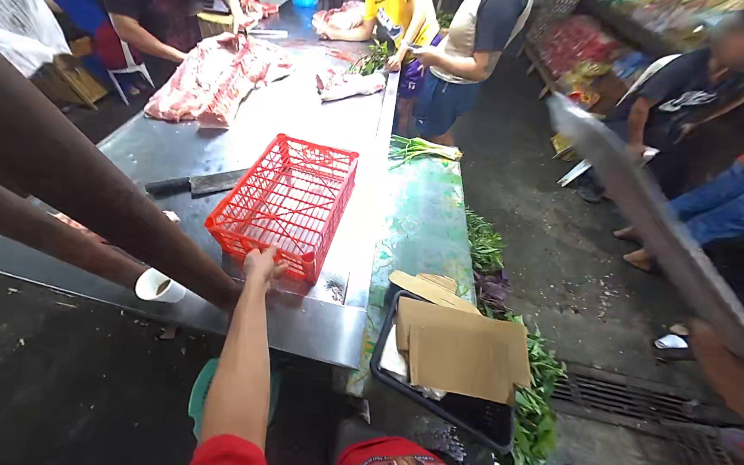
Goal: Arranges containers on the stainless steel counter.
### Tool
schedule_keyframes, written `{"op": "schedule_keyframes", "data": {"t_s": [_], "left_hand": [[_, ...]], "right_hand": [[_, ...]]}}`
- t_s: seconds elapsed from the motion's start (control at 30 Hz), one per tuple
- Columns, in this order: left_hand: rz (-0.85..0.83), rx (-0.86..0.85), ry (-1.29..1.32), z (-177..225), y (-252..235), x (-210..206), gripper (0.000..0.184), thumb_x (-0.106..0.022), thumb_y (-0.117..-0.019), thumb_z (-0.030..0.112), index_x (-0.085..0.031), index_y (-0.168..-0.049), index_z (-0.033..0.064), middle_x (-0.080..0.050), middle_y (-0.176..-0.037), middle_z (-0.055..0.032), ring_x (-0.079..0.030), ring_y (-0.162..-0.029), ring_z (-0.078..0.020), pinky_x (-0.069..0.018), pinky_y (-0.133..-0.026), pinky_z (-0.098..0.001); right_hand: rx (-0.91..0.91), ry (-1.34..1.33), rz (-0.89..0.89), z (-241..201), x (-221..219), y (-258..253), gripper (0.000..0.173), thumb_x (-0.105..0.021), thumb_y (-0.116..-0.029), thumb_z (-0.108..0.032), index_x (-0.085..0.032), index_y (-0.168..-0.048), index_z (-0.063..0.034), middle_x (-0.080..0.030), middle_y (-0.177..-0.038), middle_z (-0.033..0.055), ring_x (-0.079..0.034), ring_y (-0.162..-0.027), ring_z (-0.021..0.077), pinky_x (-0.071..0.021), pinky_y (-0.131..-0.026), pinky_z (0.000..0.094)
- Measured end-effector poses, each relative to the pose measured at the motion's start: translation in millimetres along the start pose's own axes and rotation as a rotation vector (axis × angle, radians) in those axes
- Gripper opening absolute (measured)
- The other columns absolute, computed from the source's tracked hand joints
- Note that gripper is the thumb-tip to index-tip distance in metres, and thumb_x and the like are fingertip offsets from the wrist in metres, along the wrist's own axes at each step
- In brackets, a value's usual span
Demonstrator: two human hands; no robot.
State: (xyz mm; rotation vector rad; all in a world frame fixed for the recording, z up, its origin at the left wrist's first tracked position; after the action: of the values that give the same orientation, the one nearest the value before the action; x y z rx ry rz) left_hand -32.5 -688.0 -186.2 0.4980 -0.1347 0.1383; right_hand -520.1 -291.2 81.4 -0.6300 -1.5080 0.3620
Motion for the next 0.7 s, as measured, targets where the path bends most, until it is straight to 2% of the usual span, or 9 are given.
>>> {"op": "schedule_keyframes", "data": {"t_s": [0.03, 0.1, 0.13, 0.2, 0.3, 0.43, 0.57, 0.63, 0.7], "left_hand": [[-0.066, -0.01, -0.007, -2.6, -1.0, 4.0, 0.057, -0.056, -0.1067, 0.035, -0.044, -0.145, -0.0046, -0.059, -0.131, -0.0276, -0.071, -0.101, -0.0332, -0.0623, -0.083, -0.0452], [-0.261, -0.029, -0.084, -11.7, 1.7, 6.7, 0.054, -0.051, -0.1091, 0.036, -0.042, -0.148, -0.0012, -0.057, -0.137, -0.0261, -0.07, -0.107, -0.0346, -0.0612, -0.088, -0.0476], [-0.362, -0.044, -0.178, -16.5, 6.7, 5.6, 0.055, -0.053, -0.1082, 0.035, -0.042, -0.151, 0.0014, -0.059, -0.137, -0.0257, -0.07, -0.11, -0.0359, -0.0607, -0.09, -0.0503], [-0.515, -0.051, -0.321, -24.1, 18.4, 1.1, 0.052, -0.056, -0.1067, 0.034, -0.049, -0.148, 0.0045, -0.063, -0.134, -0.023, -0.069, -0.111, -0.0358, -0.0576, -0.092, -0.0534], [-0.544, -0.042, -0.354, -25.2, 21.9, 0.2, 0.049, -0.056, -0.1062, 0.039, -0.055, -0.144, 0.0076, -0.063, -0.136, -0.0196, -0.068, -0.115, -0.0342, -0.0572, -0.093, -0.0526], [-0.507, 0.022, -0.233, -27.1, 16.7, 0.6, 0.048, -0.059, -0.1052, 0.034, -0.053, -0.147, 0.0104, -0.059, -0.145, -0.0156, -0.065, -0.122, -0.0334, -0.0567, -0.094, -0.0511], [-0.495, 0.026, -0.175, -21.3, 12.9, -0.1, 0.056, -0.061, -0.1042, 0.034, -0.046, -0.152, 0.0097, -0.057, -0.147, -0.0159, -0.064, -0.123, -0.0329, -0.0581, -0.093, -0.051], [-0.527, 0.01, -0.141, -18.2, 16.3, -2.7, 0.062, -0.061, -0.1042, 0.033, -0.038, -0.156, 0.0089, -0.056, -0.147, -0.0178, -0.064, -0.123, -0.0338, -0.0577, -0.092, -0.0513], [-0.544, -0.023, -0.131, -14.2, 18.1, -2.7, 0.064, -0.061, -0.1041, 0.034, -0.035, -0.157, 0.008, -0.059, -0.144, -0.0178, -0.066, -0.12, -0.0322, -0.0591, -0.091, -0.0494]], "right_hand": [[0.104, -0.056, 0.058, -26.0, -22.9, -28.3, 0.031, -0.059, -0.0967, -0.016, -0.059, -0.077, 0.0073, -0.06, -0.071, 0.0249, -0.064, -0.069, 0.0386, -0.0514, -0.063, 0.0498], [0.269, -0.154, 0.131, -80.4, -68.0, -82.1, 0.03, -0.057, -0.0954, -0.018, -0.058, -0.075, 0.0042, -0.059, -0.069, 0.023, -0.063, -0.068, 0.0398, -0.0508, -0.063, 0.0516], [0.332, -0.206, 0.13, -104.7, -92.5, -106.5, 0.029, -0.058, -0.0933, -0.017, -0.059, -0.073, 0.0036, -0.06, -0.069, 0.0218, -0.064, -0.068, 0.0399, -0.0524, -0.064, 0.053], [0.435, -0.285, 0.076, -151.4, -141.9, -147.4, 0.022, -0.063, -0.0884, -0.012, -0.061, -0.072, 0.002, -0.063, -0.073, 0.0199, -0.067, -0.074, 0.0392, -0.055, -0.072, 0.0555], [0.572, -0.303, -0.043, -225.5, -210.7, -182.0, 0.014, -0.066, -0.0875, -0.008, -0.064, -0.076, -0.0018, -0.063, -0.074, 0.0149, -0.067, -0.076, 0.0346, -0.0554, -0.075, 0.0533], [0.637, -0.297, -0.199, -301.1, -281.7, -192.5, 0.007, -0.063, -0.0907, -0.007, -0.069, -0.088, -0.0051, -0.065, -0.081, 0.0135, -0.066, -0.082, 0.0346, -0.0543, -0.072, 0.052], [0.586, -0.287, -0.453, -338.2, -330.0, -169.3, 0.019, -0.053, -0.1026, -0.013, -0.069, -0.104, -0.0031, -0.069, -0.094, 0.0187, -0.068, -0.094, 0.0388, -0.0533, -0.082, 0.056], [0.584, -0.298, -0.565, -348.0, -339.3, -156.3, 0.03, -0.052, -0.1055, -0.026, -0.068, -0.106, 0.0002, -0.069, -0.096, 0.0214, -0.068, -0.095, 0.0406, -0.0518, -0.085, 0.0569], [0.579, -0.308, -0.608, -356.6, -346.3, -147.1, 0.052, -0.051, -0.1049, -0.048, -0.066, -0.103, 0.0013, -0.069, -0.094, 0.0217, -0.068, -0.093, 0.0402, -0.0508, -0.087, 0.0571]]}}
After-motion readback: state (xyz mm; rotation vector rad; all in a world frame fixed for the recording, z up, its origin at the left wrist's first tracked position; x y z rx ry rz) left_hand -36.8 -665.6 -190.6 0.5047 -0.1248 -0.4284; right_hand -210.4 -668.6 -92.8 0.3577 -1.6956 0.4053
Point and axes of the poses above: each hand's wrist, its own y-axis away from the middle knuckle, its own x-axis out of the back of the hand, z = x × y, the point moved 8 cm from there along -y, towards the middle knuckle
